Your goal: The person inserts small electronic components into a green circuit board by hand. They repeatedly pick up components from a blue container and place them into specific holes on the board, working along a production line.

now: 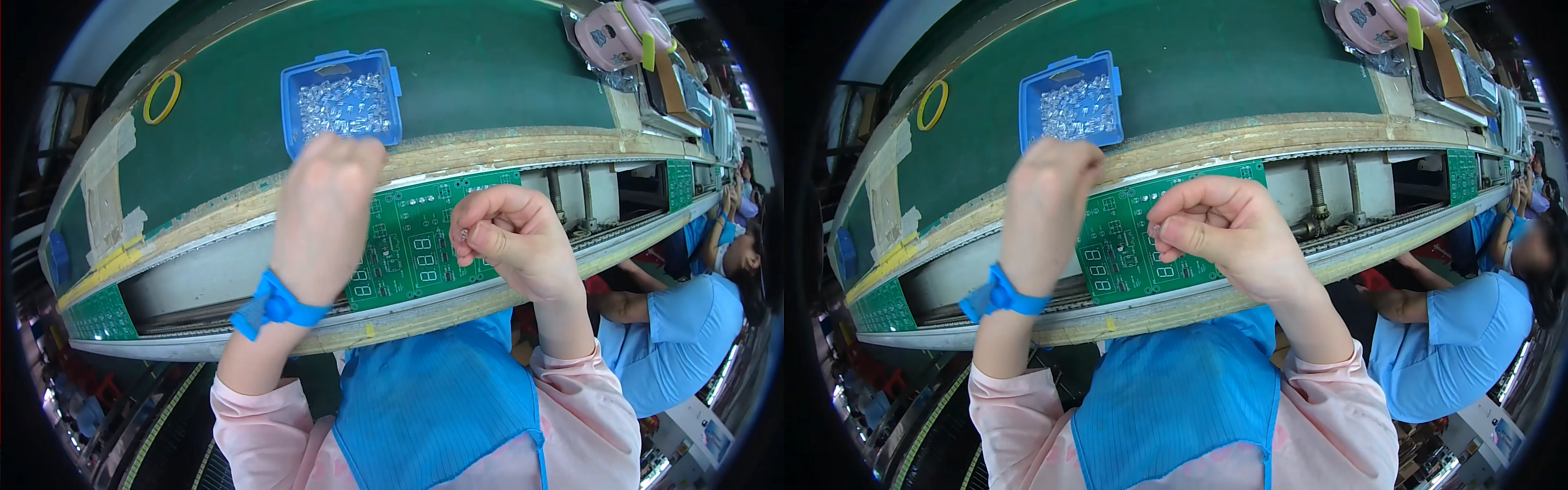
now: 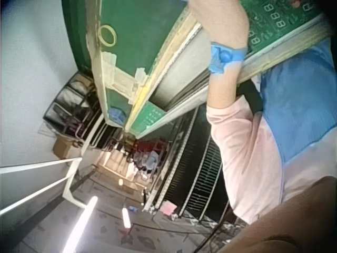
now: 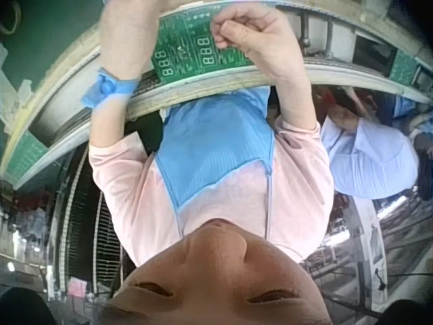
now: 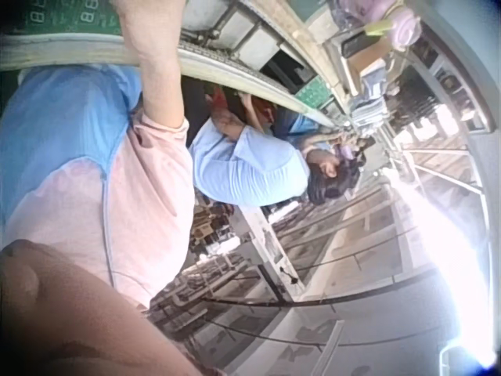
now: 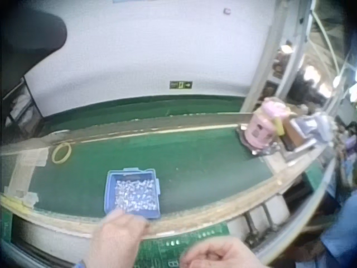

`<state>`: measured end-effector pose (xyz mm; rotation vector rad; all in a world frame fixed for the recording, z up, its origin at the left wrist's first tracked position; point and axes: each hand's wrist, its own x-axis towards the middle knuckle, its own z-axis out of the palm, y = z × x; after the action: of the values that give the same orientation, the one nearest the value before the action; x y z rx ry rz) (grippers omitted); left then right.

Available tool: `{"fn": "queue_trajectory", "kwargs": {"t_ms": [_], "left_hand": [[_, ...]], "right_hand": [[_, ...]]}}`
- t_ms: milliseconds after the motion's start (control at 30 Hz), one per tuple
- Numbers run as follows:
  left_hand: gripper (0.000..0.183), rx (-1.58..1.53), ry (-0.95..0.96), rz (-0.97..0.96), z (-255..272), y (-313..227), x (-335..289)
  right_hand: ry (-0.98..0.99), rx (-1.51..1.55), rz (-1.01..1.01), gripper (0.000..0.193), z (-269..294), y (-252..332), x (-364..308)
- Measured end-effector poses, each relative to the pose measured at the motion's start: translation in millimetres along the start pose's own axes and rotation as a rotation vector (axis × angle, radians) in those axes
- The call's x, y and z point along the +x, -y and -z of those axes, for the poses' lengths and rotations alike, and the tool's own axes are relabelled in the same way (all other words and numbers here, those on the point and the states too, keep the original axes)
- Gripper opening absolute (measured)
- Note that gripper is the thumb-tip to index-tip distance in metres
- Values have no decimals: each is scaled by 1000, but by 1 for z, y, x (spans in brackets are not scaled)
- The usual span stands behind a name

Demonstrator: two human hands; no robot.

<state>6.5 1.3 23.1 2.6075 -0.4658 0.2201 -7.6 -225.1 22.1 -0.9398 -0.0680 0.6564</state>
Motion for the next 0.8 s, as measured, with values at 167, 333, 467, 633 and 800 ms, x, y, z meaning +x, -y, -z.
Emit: {"fn": "queue_trajectory", "kwargs": {"t_ms": [167, 333, 467, 633, 800], "left_hand": [[9, 170, -196, 25, 8, 30, 25], [16, 399, -57, 63, -6, 46, 35], [16, 482, 8, 89, -13, 45, 36], [6, 430, -146, 0, -20, 50, 35], [7, 435, -147, 11, -23, 51, 33]], "right_hand": [[-2, -120, 35, 10, -10, 4, -3], [-10, -256, 158, 11, -17, 2, -4], [-105, -433, 231, 11, -22, -1, -3], [-56, -595, 327, 10, -26, 0, 0], [-19, -665, 383, 12, -24, -2, 4]]}}
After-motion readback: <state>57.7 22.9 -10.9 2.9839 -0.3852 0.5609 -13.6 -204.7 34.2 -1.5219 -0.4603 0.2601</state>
